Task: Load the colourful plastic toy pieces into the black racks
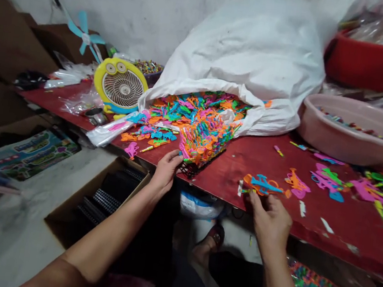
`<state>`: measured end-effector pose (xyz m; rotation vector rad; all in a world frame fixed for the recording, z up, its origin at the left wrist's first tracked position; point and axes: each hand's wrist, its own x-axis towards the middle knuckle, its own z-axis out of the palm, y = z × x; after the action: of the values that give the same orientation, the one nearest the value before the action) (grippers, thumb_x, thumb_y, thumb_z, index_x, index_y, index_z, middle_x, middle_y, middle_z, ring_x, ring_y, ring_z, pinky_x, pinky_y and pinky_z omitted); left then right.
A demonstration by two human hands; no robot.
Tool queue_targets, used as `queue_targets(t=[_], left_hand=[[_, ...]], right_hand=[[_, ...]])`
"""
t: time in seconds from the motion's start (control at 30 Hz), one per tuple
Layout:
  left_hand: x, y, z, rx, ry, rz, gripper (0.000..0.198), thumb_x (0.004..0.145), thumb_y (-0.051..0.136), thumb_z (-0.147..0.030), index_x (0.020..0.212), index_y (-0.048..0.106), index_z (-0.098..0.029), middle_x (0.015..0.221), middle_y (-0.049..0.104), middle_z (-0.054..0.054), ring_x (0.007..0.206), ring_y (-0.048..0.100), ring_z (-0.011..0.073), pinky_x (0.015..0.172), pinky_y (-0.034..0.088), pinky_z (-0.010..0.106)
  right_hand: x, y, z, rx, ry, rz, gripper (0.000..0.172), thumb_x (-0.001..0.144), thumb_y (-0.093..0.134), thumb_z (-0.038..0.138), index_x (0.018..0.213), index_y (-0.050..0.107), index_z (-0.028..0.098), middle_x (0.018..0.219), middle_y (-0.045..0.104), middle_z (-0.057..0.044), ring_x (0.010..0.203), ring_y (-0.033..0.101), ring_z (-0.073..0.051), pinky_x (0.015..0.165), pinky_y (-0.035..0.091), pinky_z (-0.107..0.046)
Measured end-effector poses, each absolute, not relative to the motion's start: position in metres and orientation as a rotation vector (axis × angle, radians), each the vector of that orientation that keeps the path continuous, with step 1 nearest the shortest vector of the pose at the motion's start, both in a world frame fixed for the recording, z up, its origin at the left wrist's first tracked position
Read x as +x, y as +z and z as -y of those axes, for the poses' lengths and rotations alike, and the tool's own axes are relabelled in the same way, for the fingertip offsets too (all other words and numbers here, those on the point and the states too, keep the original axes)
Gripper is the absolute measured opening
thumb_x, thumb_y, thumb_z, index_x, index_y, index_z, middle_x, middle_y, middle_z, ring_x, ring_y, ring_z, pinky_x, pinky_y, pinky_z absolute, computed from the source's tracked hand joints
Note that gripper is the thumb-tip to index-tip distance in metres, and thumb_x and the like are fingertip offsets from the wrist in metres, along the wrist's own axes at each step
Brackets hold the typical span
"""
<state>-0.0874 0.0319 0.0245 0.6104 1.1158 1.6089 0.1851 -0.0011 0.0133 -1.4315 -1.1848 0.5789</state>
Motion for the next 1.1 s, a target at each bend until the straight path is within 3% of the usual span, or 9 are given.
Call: queue_targets(t=[0.1, 0.23, 0.57, 0.67, 0.9, 1.1], left_hand=[[-0.095, 0.028, -0.031, 0.568, 1.541, -1.011, 0.037, 0.066, 0.082, -0.033, 0.093, 0.068, -0.012, 0.081, 0.065, 0.004, 0.067, 0.059, 0.0108, 0.062, 0.047, 0.022], [-0.099, 0.031, -0.03, 0.559, 1.515, -0.985, 0.03, 0.069, 0.081, -0.034, 0.085, 0.069, -0.012, 0.08, 0.066, 0.004, 0.067, 0.058, 0.0106, 0.061, 0.046, 0.021], [-0.096, 0.037, -0.033, 0.651, 1.499, -1.181, 0.038, 0.077, 0.074, -0.045, 0.099, 0.069, -0.014, 0.082, 0.067, 0.005, 0.059, 0.058, 0.0101, 0.05, 0.047, 0.02], [-0.102, 0.035, -0.034, 0.637, 1.437, -1.106, 0.035, 0.08, 0.07, -0.043, 0.097, 0.067, -0.012, 0.076, 0.066, 0.005, 0.053, 0.059, 0.0109, 0.049, 0.049, 0.022], [-0.114, 0.027, -0.035, 0.419, 1.412, -0.873, 0.019, 0.086, 0.055, -0.027, 0.087, 0.064, -0.009, 0.08, 0.068, 0.01, 0.064, 0.066, 0.0162, 0.063, 0.053, 0.027], [-0.118, 0.025, -0.036, 0.362, 1.385, -0.806, 0.022, 0.086, 0.044, -0.017, 0.086, 0.065, -0.009, 0.084, 0.07, 0.013, 0.068, 0.067, 0.018, 0.065, 0.053, 0.03]], right_hand=[[0.165, 0.014, 0.001, -1.384, 0.641, 1.167, 0.038, 0.073, 0.072, 0.053, 0.091, 0.07, 0.02, 0.084, 0.072, -0.004, 0.073, 0.067, -0.019, 0.071, 0.056, -0.034], [0.151, 0.011, 0.0, -1.395, 0.603, 1.24, 0.036, 0.075, 0.07, 0.052, 0.089, 0.069, 0.019, 0.08, 0.07, -0.005, 0.071, 0.065, -0.019, 0.069, 0.054, -0.034], [0.134, 0.014, 0.001, -1.314, 0.632, 1.342, 0.03, 0.079, 0.066, 0.046, 0.094, 0.067, 0.02, 0.088, 0.071, -0.006, 0.077, 0.066, -0.02, 0.075, 0.054, -0.036], [0.134, 0.012, -0.004, -1.36, 0.594, 1.432, 0.031, 0.081, 0.062, 0.048, 0.096, 0.067, 0.022, 0.089, 0.07, -0.006, 0.077, 0.064, -0.02, 0.076, 0.053, -0.036], [0.127, 0.006, -0.013, -1.335, 0.644, 1.43, 0.035, 0.082, 0.064, 0.047, 0.105, 0.065, 0.021, 0.084, 0.069, -0.004, 0.07, 0.062, -0.017, 0.067, 0.051, -0.031], [0.12, 0.014, -0.012, -1.311, 0.747, 1.36, 0.031, 0.079, 0.069, 0.044, 0.099, 0.066, 0.02, 0.079, 0.067, -0.002, 0.067, 0.06, -0.015, 0.064, 0.048, -0.028]])
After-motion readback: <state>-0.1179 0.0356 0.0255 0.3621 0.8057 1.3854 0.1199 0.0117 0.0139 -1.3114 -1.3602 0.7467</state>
